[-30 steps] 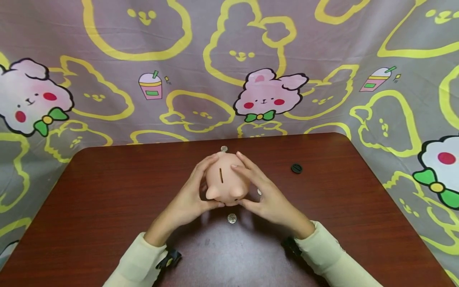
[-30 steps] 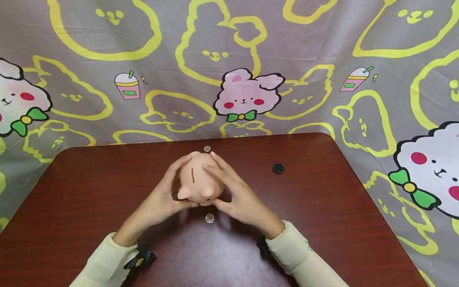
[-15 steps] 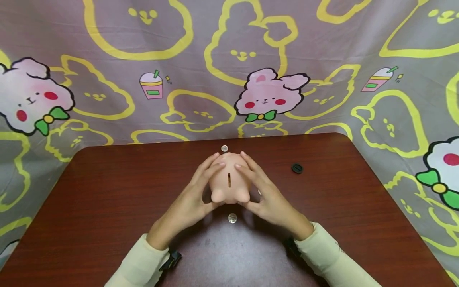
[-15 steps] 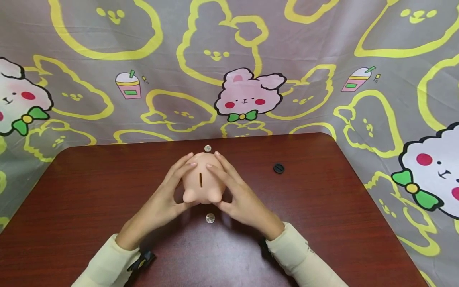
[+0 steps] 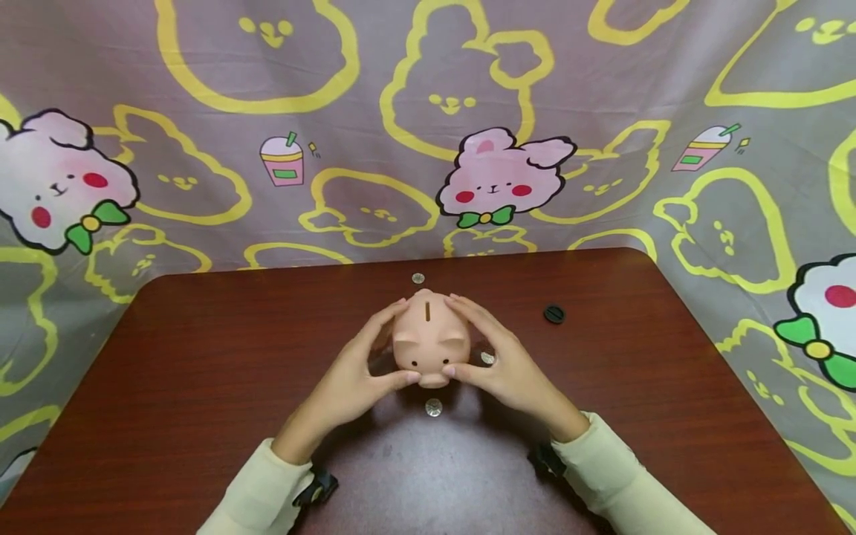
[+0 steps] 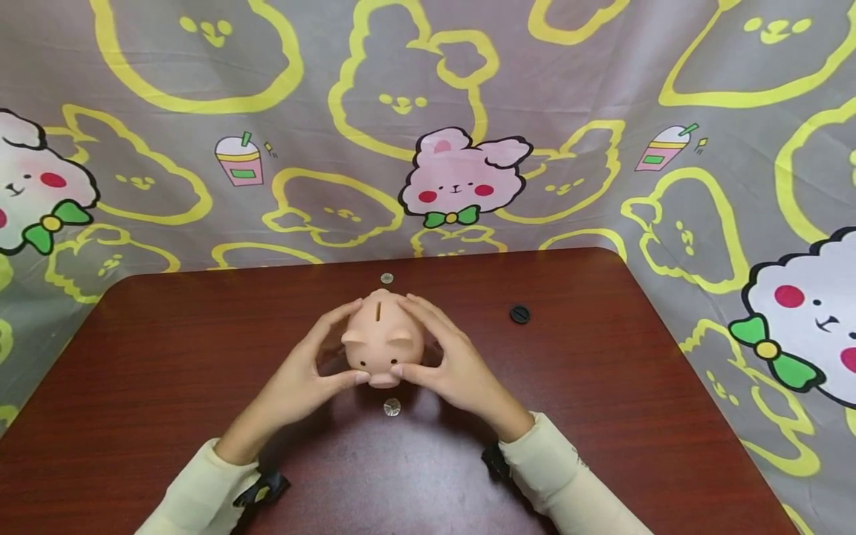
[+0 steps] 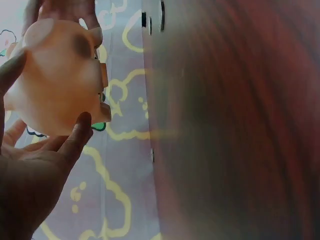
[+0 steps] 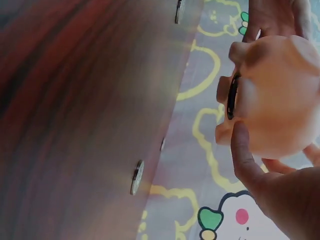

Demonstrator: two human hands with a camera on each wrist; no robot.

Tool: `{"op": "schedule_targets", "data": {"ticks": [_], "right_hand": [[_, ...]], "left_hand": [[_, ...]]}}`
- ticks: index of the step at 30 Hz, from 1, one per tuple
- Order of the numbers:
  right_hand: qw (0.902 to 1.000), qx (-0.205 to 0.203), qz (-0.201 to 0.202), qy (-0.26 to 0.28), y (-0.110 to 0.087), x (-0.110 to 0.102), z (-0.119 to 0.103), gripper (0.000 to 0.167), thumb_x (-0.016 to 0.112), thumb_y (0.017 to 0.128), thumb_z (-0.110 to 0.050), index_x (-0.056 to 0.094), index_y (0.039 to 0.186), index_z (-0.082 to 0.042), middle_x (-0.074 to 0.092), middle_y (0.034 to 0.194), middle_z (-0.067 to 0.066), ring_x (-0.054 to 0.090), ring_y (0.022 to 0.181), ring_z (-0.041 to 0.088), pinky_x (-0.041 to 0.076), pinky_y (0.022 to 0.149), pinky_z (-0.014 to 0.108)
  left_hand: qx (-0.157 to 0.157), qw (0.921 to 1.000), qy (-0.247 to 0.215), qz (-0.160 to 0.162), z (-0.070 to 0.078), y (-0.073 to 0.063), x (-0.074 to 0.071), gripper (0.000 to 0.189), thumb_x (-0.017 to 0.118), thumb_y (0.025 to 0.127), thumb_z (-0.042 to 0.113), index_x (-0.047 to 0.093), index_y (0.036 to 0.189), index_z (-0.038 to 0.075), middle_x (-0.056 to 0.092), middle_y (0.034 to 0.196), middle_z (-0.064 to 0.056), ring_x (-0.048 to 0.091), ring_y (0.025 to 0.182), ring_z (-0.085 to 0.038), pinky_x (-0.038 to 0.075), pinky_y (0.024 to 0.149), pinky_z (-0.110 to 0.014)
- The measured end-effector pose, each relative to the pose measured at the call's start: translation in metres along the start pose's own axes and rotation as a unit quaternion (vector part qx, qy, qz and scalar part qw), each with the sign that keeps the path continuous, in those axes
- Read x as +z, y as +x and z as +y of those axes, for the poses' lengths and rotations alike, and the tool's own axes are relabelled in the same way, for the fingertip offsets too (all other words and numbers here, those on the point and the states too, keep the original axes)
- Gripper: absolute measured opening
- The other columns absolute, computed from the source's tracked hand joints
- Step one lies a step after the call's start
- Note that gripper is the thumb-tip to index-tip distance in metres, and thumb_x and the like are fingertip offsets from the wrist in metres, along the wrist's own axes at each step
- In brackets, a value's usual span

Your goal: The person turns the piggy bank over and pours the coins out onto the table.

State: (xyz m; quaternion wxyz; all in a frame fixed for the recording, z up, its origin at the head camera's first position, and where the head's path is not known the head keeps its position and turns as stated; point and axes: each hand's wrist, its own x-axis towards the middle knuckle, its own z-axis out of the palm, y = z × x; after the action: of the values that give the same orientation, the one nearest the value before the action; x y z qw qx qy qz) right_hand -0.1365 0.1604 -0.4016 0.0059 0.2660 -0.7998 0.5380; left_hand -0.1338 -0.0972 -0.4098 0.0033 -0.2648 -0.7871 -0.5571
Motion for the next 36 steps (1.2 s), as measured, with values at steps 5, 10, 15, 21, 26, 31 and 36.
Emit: {"op": "schedule_targets", "data": {"ticks": [5, 10, 15, 21, 26, 31, 36], "right_hand": [[0.9965, 0.053, 0.008, 0.064, 0.002, 0.0, 0.0, 0.074, 0.078, 0.096, -0.015, 0.043, 0.16, -0.022, 0.046, 0.159, 0.006, 0.06, 0.13, 0.032, 0.06, 0.094, 0.04], [0.9947, 0.079, 0.003, 0.066, 0.003, -0.001, -0.001, 0.069, 0.074, 0.098, -0.017, 0.043, 0.16, -0.019, 0.052, 0.153, 0.01, 0.059, 0.128, 0.032, 0.059, 0.088, 0.03], [0.9814, 0.152, -0.019, 0.117, 0.006, -0.002, -0.004, 0.063, 0.068, 0.102, -0.021, 0.043, 0.159, -0.017, 0.051, 0.154, 0.014, 0.065, 0.117, 0.027, 0.061, 0.081, 0.033], [0.9637, 0.203, -0.037, 0.169, 0.01, -0.001, -0.006, 0.056, 0.063, 0.105, -0.025, 0.044, 0.157, -0.015, 0.051, 0.15, 0.02, 0.072, 0.094, 0.024, 0.063, 0.071, 0.035], [0.9763, 0.162, -0.031, 0.141, 0.008, -0.002, -0.004, 0.066, 0.072, 0.099, -0.02, 0.043, 0.159, -0.02, 0.05, 0.155, 0.013, 0.065, 0.12, 0.028, 0.06, 0.082, 0.032], [0.987, 0.082, -0.036, 0.133, 0.007, -0.003, 0.0, 0.08, 0.078, 0.092, -0.006, 0.041, 0.161, -0.024, 0.037, 0.166, 0.005, 0.05, 0.144, 0.031, 0.056, 0.098, 0.027], [0.9979, -0.011, -0.03, 0.056, 0.005, 0.001, -0.003, 0.082, 0.082, 0.088, 0.001, 0.045, 0.159, -0.016, 0.024, 0.172, 0.003, 0.037, 0.153, 0.03, 0.049, 0.109, 0.026]], "left_hand": [[-0.048, 0.9934, -0.103, -0.017, 0.004, 0.002, 0.002, 0.08, 0.078, 0.094, 0.009, 0.036, 0.161, 0.025, 0.039, 0.165, -0.008, 0.056, 0.139, -0.037, 0.059, 0.099, -0.035], [-0.092, 0.9875, -0.127, -0.014, 0.01, 0.005, 0.001, 0.071, 0.073, 0.1, 0.017, 0.037, 0.16, 0.025, 0.042, 0.162, -0.012, 0.053, 0.142, -0.038, 0.06, 0.094, -0.032], [-0.145, 0.9801, -0.135, -0.005, 0.012, 0.007, 0.003, 0.058, 0.064, 0.106, 0.025, 0.039, 0.159, 0.018, 0.049, 0.152, -0.018, 0.072, 0.114, -0.032, 0.063, 0.083, -0.04], [-0.196, 0.9707, -0.139, -0.013, 0.01, 0.007, 0.005, 0.053, 0.054, 0.111, 0.034, 0.04, 0.159, 0.018, 0.055, 0.14, -0.022, 0.077, 0.085, -0.024, 0.064, 0.076, -0.046], [-0.148, 0.978, -0.144, -0.028, 0.009, 0.007, 0.0, 0.062, 0.064, 0.106, 0.02, 0.037, 0.161, 0.02, 0.044, 0.158, -0.015, 0.072, 0.114, -0.033, 0.062, 0.084, -0.035], [-0.104, 0.9828, -0.148, -0.037, 0.009, 0.007, -0.005, 0.082, 0.078, 0.093, 0.006, 0.038, 0.161, 0.03, 0.035, 0.167, -0.005, 0.059, 0.134, -0.038, 0.06, 0.093, -0.029], [-0.092, 0.984, -0.146, -0.044, 0.007, 0.007, -0.004, 0.097, 0.08, 0.087, -0.007, 0.032, 0.162, 0.031, 0.025, 0.171, -0.002, 0.06, 0.13, -0.035, 0.061, 0.093, -0.031]]}}
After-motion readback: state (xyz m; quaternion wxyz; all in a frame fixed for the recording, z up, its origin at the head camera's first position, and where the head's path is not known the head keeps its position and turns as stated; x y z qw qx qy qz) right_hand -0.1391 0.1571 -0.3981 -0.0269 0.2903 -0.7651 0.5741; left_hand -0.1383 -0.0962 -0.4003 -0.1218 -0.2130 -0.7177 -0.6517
